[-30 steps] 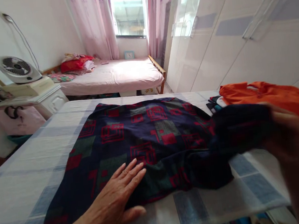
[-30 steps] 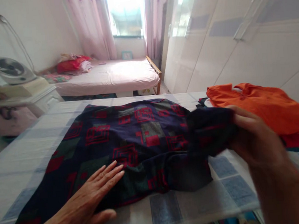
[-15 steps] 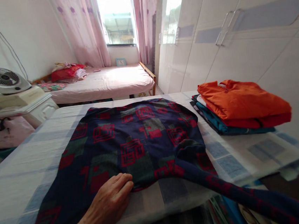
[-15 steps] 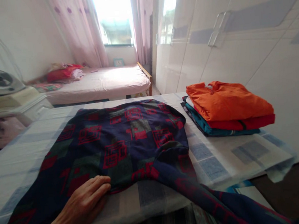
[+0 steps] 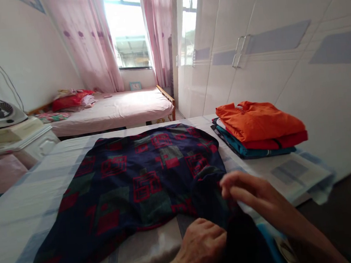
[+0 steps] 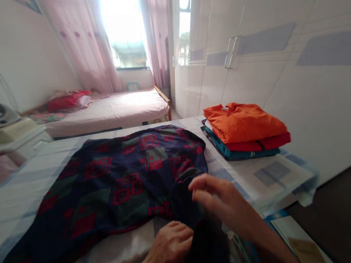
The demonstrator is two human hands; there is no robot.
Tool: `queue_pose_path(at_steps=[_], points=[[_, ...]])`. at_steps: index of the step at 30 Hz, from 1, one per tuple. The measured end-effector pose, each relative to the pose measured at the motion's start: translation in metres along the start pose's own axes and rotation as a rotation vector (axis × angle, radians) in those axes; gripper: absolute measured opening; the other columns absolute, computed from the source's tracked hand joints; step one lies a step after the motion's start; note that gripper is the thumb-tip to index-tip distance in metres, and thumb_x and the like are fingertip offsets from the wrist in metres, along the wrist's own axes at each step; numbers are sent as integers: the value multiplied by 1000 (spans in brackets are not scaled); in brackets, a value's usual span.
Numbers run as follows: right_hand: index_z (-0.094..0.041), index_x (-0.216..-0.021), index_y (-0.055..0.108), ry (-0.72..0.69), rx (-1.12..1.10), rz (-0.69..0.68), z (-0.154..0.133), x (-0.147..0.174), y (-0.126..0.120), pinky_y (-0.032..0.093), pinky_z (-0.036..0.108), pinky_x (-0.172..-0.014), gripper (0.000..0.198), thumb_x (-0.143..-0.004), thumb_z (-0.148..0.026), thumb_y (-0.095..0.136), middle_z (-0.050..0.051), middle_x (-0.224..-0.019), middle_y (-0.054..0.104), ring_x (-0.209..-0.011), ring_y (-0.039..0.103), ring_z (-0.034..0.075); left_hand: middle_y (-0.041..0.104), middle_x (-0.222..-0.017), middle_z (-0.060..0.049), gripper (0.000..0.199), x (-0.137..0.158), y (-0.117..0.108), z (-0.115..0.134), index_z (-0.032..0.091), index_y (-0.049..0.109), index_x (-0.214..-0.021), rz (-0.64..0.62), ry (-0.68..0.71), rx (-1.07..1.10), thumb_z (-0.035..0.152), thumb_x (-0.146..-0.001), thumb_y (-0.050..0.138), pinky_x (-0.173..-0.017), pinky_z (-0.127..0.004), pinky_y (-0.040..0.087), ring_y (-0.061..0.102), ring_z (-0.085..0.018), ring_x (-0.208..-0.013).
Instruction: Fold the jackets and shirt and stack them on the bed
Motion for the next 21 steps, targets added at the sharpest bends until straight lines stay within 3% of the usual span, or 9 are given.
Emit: queue_pose_path(at_steps=[1,3,6,8,10,14,18,21], points=[[-20,-95,67,52,73,81,13,-22,-6,48,25,-71,31,-83,-43,50,4,-88,70,-79,64,16,68,-75,-1,20,-1,1,0,19,60,-95,38,-9,30,25,-92,41,-65,-24,51,63,-12,-67],[-18,-102,65,190,243,194,46,-62,-15,46,25,-76,34,-86,-40,44,7,-97,70,-90,64,18,69,-91,-5,20,0,-9,-6,18,60,-99,135,-66,33,18,-89,43,-73,-26,52,64,-14,-82],[-18,-96,68,351,510,142,95,-104,-12,44,28,-76,44,-91,-45,33,11,-95,70,-92,64,22,61,-121,-12,28,6,-31,-21,17,59,-110,233,-199,-144,13,-85,48,-93,-39,49,54,-23,-115],[-17,-86,70,376,562,99,112,-122,-5,43,30,-73,51,-90,-52,33,13,-91,71,-90,65,25,49,-136,-17,38,12,-32,-33,17,56,-120,180,-284,-278,18,-82,54,-98,-53,43,41,-32,-129],[-17,-83,69,373,586,89,118,-132,2,42,29,-72,47,-88,-52,39,14,-91,70,-91,64,25,39,-144,-17,51,18,-20,-43,19,49,-130,43,-333,-303,28,-81,59,-100,-60,38,32,-36,-134],[-14,-105,63,403,673,169,122,-139,3,42,33,-75,40,-92,-38,35,18,-104,67,-97,62,27,36,-148,-7,64,30,5,-48,31,36,-139,-183,-330,-182,49,-82,57,-105,-65,28,29,-33,-137],[-9,-115,56,378,737,211,116,-136,3,43,37,-76,38,-90,-30,37,22,-113,60,-99,60,30,36,-149,-5,64,30,2,-42,31,36,-139,-207,-320,-97,58,-82,50,-108,-63,25,27,-32,-137],[-11,-120,52,132,789,316,85,-129,4,44,39,-80,39,-88,-28,40,20,-121,55,-104,56,29,45,-143,-6,55,31,-19,-36,27,45,-133,-137,-318,-85,53,-85,49,-106,-53,36,39,-28,-132]])
Point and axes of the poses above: each hand's wrist, its own x-axis away from the middle knuckle, its own y-axis out of the palm, z = x × y, the point moved 8 cm from there along -x, towards the middle knuckle
